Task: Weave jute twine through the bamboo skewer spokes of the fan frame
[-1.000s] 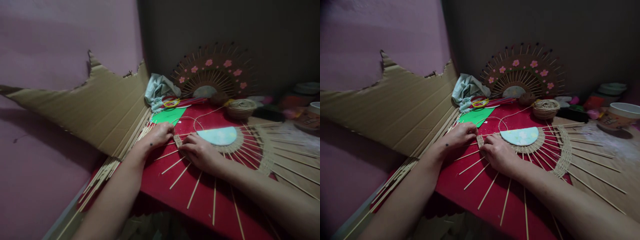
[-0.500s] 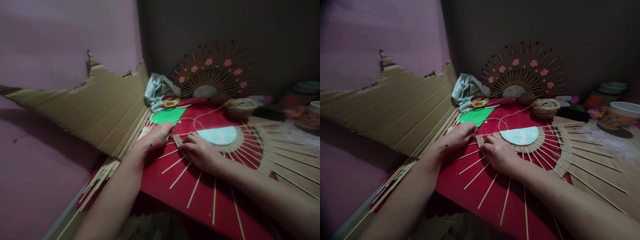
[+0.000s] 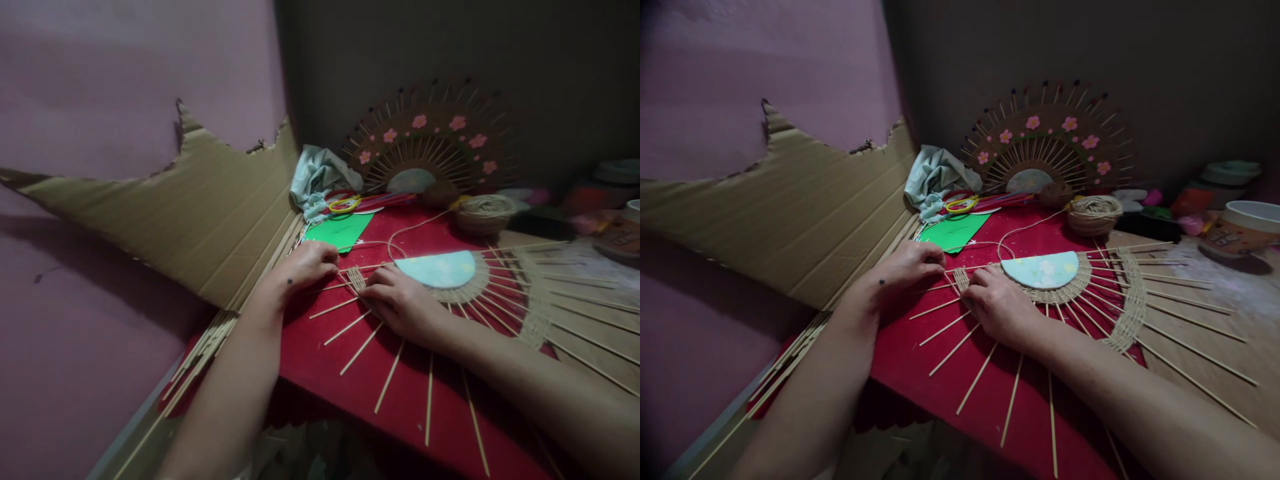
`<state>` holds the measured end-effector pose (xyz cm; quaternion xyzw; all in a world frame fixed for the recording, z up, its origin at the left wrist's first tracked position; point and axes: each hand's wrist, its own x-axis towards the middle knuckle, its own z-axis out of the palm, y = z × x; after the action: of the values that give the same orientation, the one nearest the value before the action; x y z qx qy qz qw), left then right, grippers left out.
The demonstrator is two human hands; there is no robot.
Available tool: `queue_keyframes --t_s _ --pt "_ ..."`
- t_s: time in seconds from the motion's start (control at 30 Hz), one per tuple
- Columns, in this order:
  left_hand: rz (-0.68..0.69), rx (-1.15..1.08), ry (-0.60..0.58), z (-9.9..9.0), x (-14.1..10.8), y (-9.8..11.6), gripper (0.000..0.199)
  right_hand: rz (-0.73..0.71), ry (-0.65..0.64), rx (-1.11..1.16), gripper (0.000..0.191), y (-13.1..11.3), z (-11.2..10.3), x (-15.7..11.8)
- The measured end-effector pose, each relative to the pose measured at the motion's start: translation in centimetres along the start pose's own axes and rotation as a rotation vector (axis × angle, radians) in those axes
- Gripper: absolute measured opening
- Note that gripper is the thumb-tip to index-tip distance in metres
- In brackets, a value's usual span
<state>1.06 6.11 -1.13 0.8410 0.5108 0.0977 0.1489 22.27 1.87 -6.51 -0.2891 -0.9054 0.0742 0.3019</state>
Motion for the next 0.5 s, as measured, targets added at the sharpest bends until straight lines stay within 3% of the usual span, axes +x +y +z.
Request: queue_keyframes --t_s 0.23,0.5 --pt "-0.025 0.058 -0.019 0.4 0.3 -0.4 0.016 0.011 0.035 -0.01 0.029 -0.1 0.1 -0.1" --pt "-0.008 0.067 -0.007 1.0 0.6 -0.7 0.014 -0.127 -0.118 -0.168 0.025 -0.9 -0.8 1.4"
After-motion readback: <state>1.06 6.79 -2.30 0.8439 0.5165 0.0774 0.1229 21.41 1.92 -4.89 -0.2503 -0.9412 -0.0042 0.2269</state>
